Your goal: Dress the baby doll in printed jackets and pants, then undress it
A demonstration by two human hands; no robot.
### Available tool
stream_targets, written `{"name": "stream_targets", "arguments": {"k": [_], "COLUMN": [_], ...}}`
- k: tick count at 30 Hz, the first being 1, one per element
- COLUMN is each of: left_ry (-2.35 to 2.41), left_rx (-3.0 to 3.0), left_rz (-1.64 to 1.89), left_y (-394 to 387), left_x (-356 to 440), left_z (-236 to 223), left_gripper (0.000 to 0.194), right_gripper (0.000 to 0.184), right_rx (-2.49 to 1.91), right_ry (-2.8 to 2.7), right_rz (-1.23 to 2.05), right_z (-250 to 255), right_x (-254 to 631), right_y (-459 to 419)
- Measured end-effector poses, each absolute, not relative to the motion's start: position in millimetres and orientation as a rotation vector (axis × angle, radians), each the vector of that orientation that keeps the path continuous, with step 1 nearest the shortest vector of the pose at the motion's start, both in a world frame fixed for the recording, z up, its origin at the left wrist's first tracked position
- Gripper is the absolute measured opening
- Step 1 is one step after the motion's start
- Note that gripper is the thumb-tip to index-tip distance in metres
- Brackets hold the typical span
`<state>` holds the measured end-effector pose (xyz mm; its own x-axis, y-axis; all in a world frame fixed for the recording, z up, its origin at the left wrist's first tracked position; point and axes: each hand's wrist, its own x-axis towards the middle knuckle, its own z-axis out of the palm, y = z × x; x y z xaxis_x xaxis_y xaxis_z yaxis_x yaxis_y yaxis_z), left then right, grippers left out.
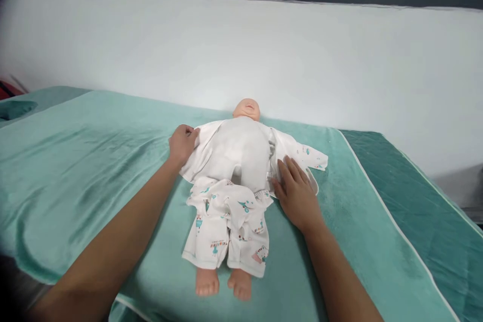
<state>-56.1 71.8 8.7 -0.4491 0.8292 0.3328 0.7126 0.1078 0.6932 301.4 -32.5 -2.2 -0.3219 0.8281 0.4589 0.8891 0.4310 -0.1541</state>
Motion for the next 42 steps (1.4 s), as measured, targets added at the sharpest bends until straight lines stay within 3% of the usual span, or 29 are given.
{"name": "stream_targets", "arguments": {"k": [6,9,13,22,27,31,35,42], "left_ry": [2.373,2.345,2.082,1.523,1.539,1.515,1.515,1.539], "left_rx": [1.432,1.605,1.872,2.079,2.053,1.978,1.892,1.863], "left_rz": [1.234,1.408,1.618,0.864,0.840,0.861,0.871,0.844], "left_y": [73.2,62.9,32.0,-41.1,-52.6,-51.1,-49.2,-50.6], "left_x": [-70.4,-68.5,-54.3,-38.0,-42.2,-40.6,-39.9,-40.5], "left_z": [3.8,3.5,4.0,10.6,12.1,14.0,16.2,16.1], "left_gripper": [0.016,0.008,0.012,0.019,0.021,0.030,0.038,0.036], "right_gripper": [0.055,0.053,0.049,0.042,0.047,0.040,0.028,0.022], "right_rx": [-1.525,-1.513,-1.630,-1.886,-1.679,-1.455,-1.679,-1.877], "right_ry": [-2.270,-2.253,-2.122,-1.714,-1.797,-2.067,-2.118,-1.999], "right_rz": [-0.103,-0.095,-0.069,-0.251,-0.258,-0.015,0.038,0.085], "right_z": [-3.0,-0.6,-2.4,-14.3,-2.9,10.9,18.5,22.1], "right_x": [304.2,303.4,306.1,329.7,322.0,307.0,303.2,309.5], "right_y": [-31.7,-33.2,-33.6,-31.2,-40.8,-49.3,-52.1,-51.5]}}
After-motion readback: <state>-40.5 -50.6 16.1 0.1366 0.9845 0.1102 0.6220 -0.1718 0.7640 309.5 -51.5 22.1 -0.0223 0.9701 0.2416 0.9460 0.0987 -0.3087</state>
